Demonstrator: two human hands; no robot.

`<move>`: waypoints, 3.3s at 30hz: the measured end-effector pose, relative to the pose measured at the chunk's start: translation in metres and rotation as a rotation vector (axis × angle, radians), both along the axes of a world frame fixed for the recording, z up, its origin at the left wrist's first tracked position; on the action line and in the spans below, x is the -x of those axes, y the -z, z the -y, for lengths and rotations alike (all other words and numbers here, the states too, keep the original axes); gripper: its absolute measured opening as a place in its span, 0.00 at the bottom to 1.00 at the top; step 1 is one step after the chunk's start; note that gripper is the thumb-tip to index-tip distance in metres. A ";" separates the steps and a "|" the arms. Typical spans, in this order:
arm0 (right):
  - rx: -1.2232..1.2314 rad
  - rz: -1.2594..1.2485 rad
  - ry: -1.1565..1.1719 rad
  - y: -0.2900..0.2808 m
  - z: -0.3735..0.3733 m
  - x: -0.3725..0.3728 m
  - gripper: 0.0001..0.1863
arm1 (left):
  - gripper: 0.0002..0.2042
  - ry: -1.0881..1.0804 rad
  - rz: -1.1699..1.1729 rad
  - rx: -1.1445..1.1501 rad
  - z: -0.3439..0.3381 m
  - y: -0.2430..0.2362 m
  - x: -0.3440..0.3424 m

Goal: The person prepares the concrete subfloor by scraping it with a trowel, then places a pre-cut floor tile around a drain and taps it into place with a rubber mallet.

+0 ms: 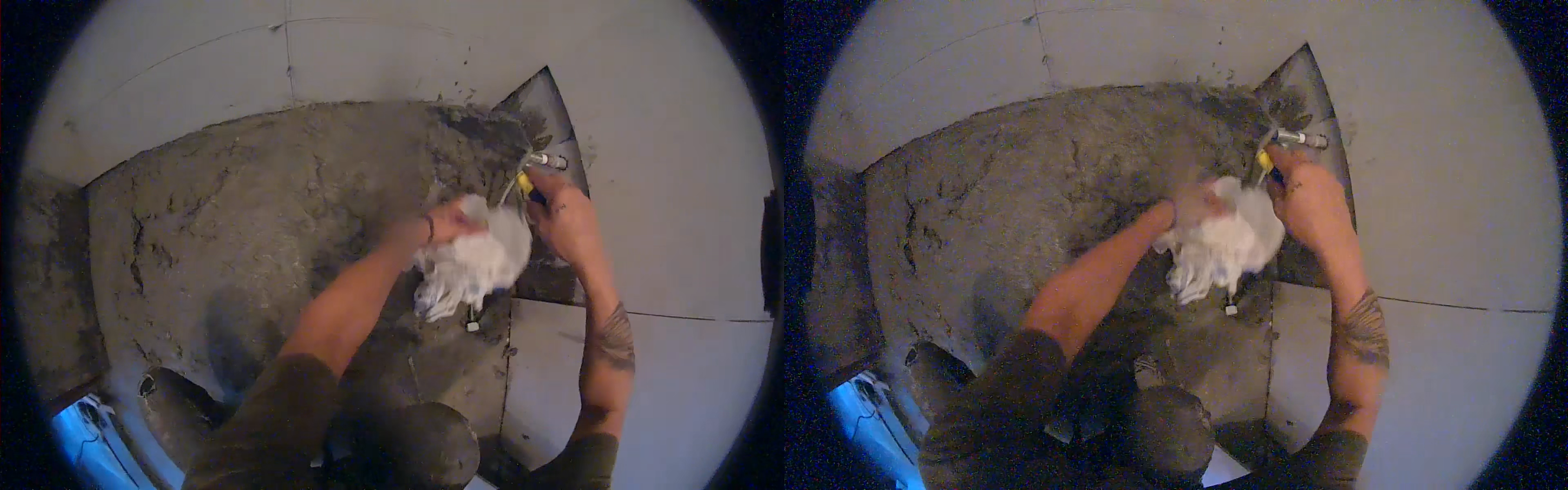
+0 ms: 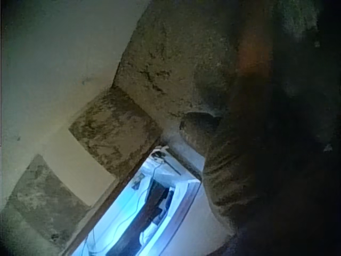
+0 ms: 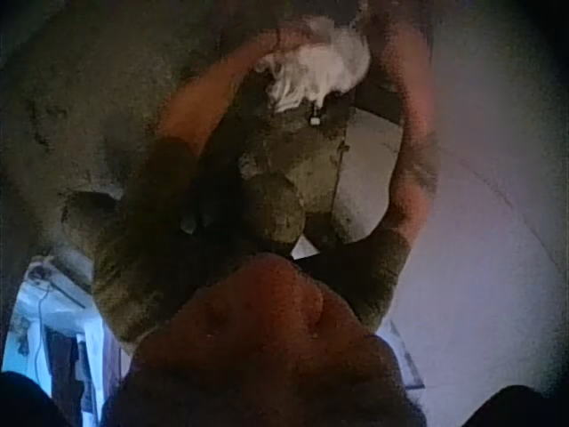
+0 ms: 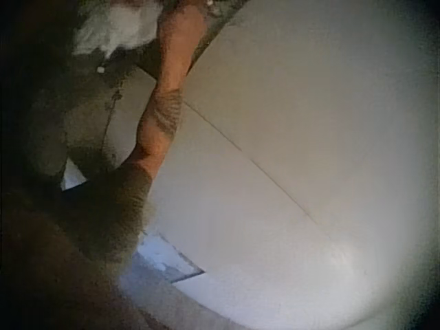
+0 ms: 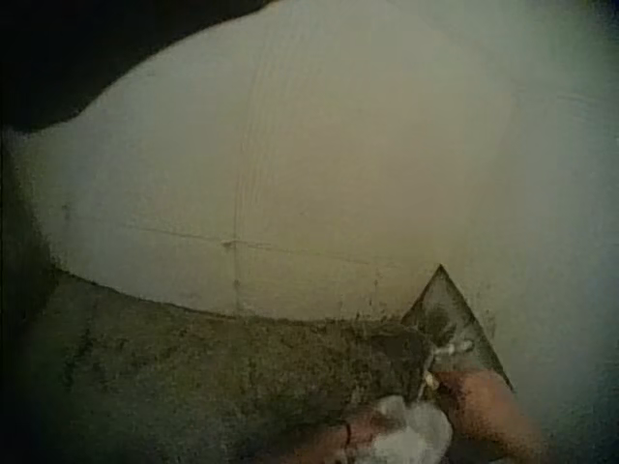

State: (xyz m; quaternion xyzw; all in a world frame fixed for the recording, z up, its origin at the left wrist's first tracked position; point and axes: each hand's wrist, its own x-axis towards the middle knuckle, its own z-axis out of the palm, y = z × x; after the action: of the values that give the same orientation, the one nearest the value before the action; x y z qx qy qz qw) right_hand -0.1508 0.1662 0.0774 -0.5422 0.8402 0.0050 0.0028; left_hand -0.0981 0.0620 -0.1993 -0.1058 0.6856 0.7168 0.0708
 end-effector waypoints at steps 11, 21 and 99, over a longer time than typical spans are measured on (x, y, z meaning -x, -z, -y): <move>-0.328 -0.024 0.066 0.215 -0.006 0.085 0.15 | 0.36 0.098 0.035 0.977 -0.105 -0.045 -0.075; -0.373 -0.136 -0.117 0.192 -0.030 0.069 0.18 | 0.35 0.107 0.032 0.917 -0.103 -0.036 -0.072; -0.524 -0.033 0.017 0.147 -0.002 0.001 0.16 | 0.37 0.093 -0.001 0.957 -0.112 -0.005 -0.085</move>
State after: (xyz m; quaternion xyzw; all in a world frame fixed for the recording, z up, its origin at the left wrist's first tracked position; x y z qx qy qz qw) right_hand -0.1516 0.1687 -0.0698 -0.5157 0.8147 0.2313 0.1295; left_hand -0.0128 0.1736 -0.1941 -0.0952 0.9426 0.3166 0.0458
